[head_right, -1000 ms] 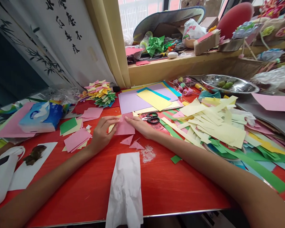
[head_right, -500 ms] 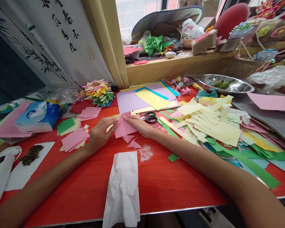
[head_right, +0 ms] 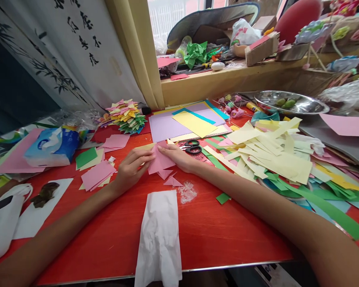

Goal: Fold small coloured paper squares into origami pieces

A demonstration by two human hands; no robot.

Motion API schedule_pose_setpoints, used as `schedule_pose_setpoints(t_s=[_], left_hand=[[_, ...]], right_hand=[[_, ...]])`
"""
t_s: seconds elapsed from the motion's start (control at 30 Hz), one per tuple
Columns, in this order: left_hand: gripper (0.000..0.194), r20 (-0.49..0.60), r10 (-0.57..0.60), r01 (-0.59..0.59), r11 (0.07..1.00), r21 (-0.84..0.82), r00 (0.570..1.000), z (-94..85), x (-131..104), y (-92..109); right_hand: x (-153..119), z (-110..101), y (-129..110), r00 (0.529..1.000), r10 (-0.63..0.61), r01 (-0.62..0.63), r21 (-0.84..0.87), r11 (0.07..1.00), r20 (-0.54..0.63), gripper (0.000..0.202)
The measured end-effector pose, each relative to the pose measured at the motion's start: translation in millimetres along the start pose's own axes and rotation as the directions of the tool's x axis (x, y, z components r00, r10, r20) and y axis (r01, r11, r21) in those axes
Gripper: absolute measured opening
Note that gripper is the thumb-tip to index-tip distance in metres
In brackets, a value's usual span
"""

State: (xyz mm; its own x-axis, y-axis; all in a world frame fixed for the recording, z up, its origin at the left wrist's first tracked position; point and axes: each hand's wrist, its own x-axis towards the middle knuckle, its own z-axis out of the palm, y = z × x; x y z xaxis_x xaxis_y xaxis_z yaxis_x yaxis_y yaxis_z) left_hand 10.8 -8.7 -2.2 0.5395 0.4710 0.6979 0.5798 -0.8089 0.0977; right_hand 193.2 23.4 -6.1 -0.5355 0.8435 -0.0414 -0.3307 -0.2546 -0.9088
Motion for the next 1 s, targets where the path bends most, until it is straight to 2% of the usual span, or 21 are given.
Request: schedule_pose_setpoints(t_s=[0.27,0.47,0.7,0.83,1.0], left_hand=[[0.022,-0.004,-0.015,0.015,1.0,-0.003,1.0,1.1,0.4,0.3],[0.019,0.021,-0.05,0.05,0.999,0.002,0.999,1.8,1.8,0.5],[0.016,0.034,-0.053,0.054,0.998,-0.04,0.998,1.7,5.3,2.3],[0.013,0.014,-0.109,0.109,0.993,-0.055,0.994,2.8,4.8,1.0],[0.014,0.102,-0.175,0.186,0.976,-0.114,0.979,0.0,7.9,-0.8]], right_hand=[[-0.6,-1.6,0.5,0.999,0.008,-0.009,0.007,1.0,0.039,0.021],[-1.0,0.4,-1.0,1.0,0.005,-0.005,-0.029,1.0,0.005,0.017],[0.2,0.9,-0.6,0.998,-0.062,0.063,-0.127,0.99,0.015,0.028],[-1.0,0.7,0.3,0.993,-0.114,0.116,-0.229,0.967,0.023,0.038],[-3.9,3.2,-2.0,0.991,-0.13,0.132,-0.333,0.934,0.027,0.038]])
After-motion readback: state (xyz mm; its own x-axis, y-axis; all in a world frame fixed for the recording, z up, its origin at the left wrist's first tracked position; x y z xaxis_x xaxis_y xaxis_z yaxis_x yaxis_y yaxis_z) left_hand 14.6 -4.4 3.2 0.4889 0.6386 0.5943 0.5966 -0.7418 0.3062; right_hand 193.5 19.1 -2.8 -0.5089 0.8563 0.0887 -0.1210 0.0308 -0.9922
